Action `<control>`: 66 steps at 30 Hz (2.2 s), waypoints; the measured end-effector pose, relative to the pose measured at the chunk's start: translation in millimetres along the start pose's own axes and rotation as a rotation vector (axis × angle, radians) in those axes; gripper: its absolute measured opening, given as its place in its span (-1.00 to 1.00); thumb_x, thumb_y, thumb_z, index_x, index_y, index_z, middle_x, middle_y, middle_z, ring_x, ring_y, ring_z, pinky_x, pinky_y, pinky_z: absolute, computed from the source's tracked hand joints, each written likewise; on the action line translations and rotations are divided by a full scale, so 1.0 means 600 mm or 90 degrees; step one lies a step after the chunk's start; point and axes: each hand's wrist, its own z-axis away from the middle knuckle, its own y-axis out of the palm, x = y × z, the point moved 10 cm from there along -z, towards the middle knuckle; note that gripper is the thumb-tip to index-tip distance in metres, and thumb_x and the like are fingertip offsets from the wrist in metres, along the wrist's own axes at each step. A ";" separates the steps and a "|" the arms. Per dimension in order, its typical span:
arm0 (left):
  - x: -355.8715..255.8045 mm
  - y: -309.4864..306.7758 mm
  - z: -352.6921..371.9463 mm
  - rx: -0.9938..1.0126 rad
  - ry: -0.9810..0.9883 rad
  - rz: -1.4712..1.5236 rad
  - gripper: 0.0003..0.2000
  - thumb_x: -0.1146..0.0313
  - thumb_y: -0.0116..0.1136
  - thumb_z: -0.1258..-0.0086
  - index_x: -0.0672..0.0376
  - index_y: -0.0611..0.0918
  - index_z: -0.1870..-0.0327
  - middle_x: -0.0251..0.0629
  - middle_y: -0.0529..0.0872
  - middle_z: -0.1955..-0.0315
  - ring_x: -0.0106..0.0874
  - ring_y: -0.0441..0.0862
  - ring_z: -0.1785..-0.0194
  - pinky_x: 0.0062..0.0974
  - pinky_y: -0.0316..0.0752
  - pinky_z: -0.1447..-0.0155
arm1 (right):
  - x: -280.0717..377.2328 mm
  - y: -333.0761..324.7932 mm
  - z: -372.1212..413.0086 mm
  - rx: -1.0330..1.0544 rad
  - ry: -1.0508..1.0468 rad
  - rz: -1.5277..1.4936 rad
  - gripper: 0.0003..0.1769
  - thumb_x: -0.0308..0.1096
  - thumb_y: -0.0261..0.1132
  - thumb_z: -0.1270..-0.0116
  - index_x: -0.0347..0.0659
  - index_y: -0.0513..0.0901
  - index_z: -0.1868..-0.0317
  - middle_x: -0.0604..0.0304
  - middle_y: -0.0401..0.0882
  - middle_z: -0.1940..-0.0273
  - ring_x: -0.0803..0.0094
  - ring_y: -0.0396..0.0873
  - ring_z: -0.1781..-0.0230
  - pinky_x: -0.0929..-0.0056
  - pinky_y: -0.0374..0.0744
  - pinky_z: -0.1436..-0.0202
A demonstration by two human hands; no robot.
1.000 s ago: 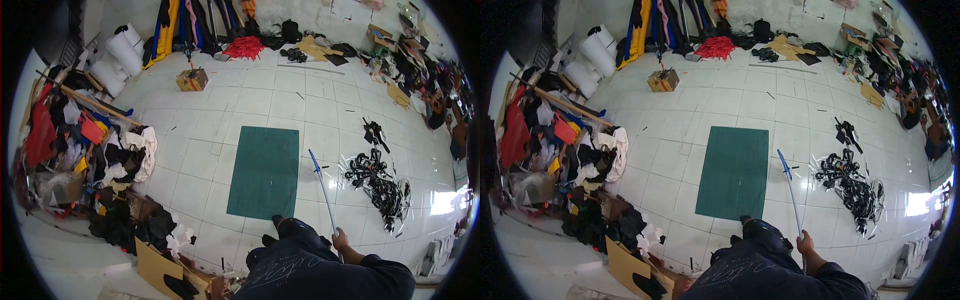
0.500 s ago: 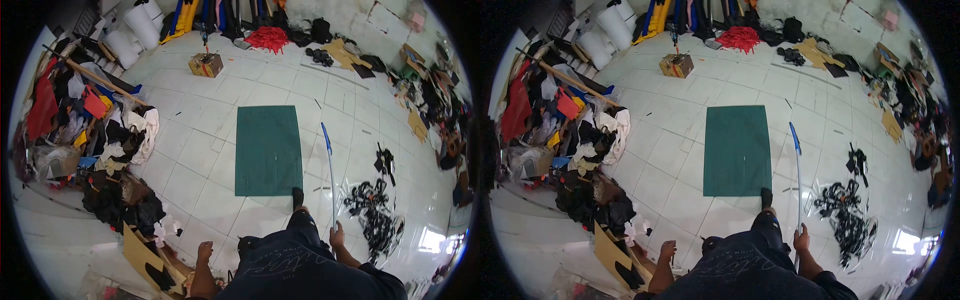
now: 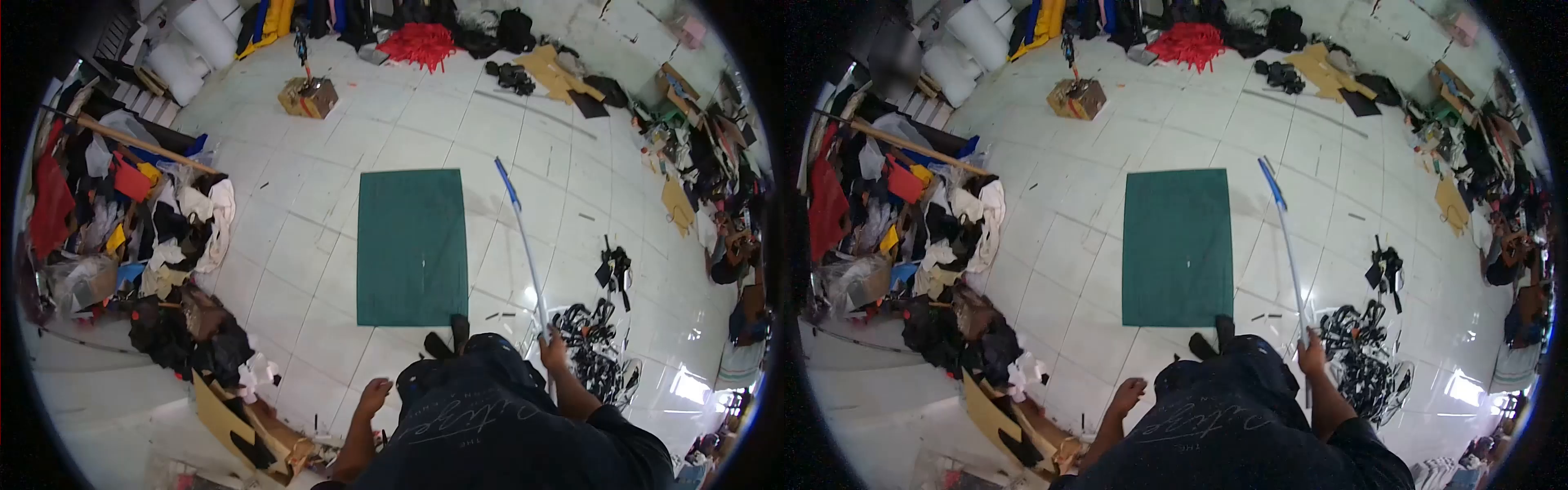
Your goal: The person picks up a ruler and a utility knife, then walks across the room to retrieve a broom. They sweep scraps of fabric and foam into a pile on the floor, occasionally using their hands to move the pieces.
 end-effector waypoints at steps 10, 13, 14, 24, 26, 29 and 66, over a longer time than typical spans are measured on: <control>0.133 -0.190 -0.018 -0.276 -0.131 0.208 -0.86 0.23 0.10 -0.22 0.06 0.49 0.32 -0.45 0.48 0.54 -0.53 0.45 0.54 -0.56 0.28 0.56 | -0.057 0.020 -0.128 0.097 0.095 -0.037 -0.47 -0.28 0.13 -0.19 -0.28 0.32 -0.17 -0.22 0.43 -0.02 -0.06 0.40 -0.08 0.18 0.38 -0.11; 0.143 -0.132 -0.037 -0.248 -0.181 0.201 -0.76 0.17 0.12 -0.22 0.08 0.50 0.19 -0.42 0.52 0.46 -0.51 0.47 0.48 -0.55 0.32 0.48 | -0.028 -0.019 -0.179 0.090 0.027 0.014 -0.48 -0.26 0.12 -0.21 -0.24 0.33 -0.18 -0.22 0.45 0.00 -0.06 0.45 -0.03 0.20 0.39 -0.10; 0.115 -0.101 -0.049 -0.219 -0.212 0.189 -0.72 0.14 0.11 -0.22 0.09 0.50 0.14 -0.41 0.54 0.42 -0.50 0.48 0.44 -0.53 0.34 0.43 | -0.032 -0.028 -0.194 0.101 0.060 0.014 -0.48 -0.25 0.12 -0.21 -0.23 0.32 -0.18 -0.21 0.46 0.00 -0.05 0.45 -0.02 0.20 0.40 -0.09; -0.209 0.178 -0.160 -0.315 -0.174 0.223 -0.66 0.19 0.11 -0.24 0.26 0.53 0.09 -0.27 0.59 0.37 -0.48 0.50 0.39 -0.54 0.41 0.32 | -0.018 -0.116 -0.594 0.178 0.024 0.101 -0.50 -0.24 0.13 -0.24 -0.16 0.32 -0.19 -0.03 0.49 0.57 0.17 0.50 0.55 0.23 0.42 0.43; -0.235 0.254 -0.196 -0.291 -0.209 0.200 -0.67 0.15 0.07 -0.25 0.16 0.51 0.07 -0.34 0.57 0.32 -0.49 0.51 0.31 -0.56 0.36 0.34 | -0.025 -0.152 -0.710 0.189 -0.032 0.107 -0.51 -0.22 0.13 -0.24 -0.14 0.34 -0.18 -0.14 0.53 0.46 0.05 0.55 0.42 0.18 0.45 0.33; -0.348 0.373 -0.220 -0.255 -0.237 0.162 -0.63 0.13 0.09 -0.24 0.20 0.52 0.05 -0.29 0.59 0.31 -0.47 0.52 0.34 -0.53 0.38 0.31 | -0.033 -0.223 -0.845 0.183 -0.155 0.139 -0.49 -0.28 0.14 -0.27 -0.16 0.30 -0.22 0.23 0.35 0.69 0.53 0.30 0.69 0.45 0.29 0.60; -0.820 0.518 -0.566 -0.513 -0.223 0.345 -0.66 0.13 0.19 -0.15 0.25 0.58 0.24 -0.06 0.64 0.24 -0.20 0.57 0.11 -0.36 0.43 0.01 | 0.386 -0.261 -1.600 0.402 -0.221 0.293 -0.47 -0.25 0.15 -0.20 -0.26 0.34 -0.16 -0.08 0.59 0.52 0.06 0.61 0.45 0.20 0.47 0.39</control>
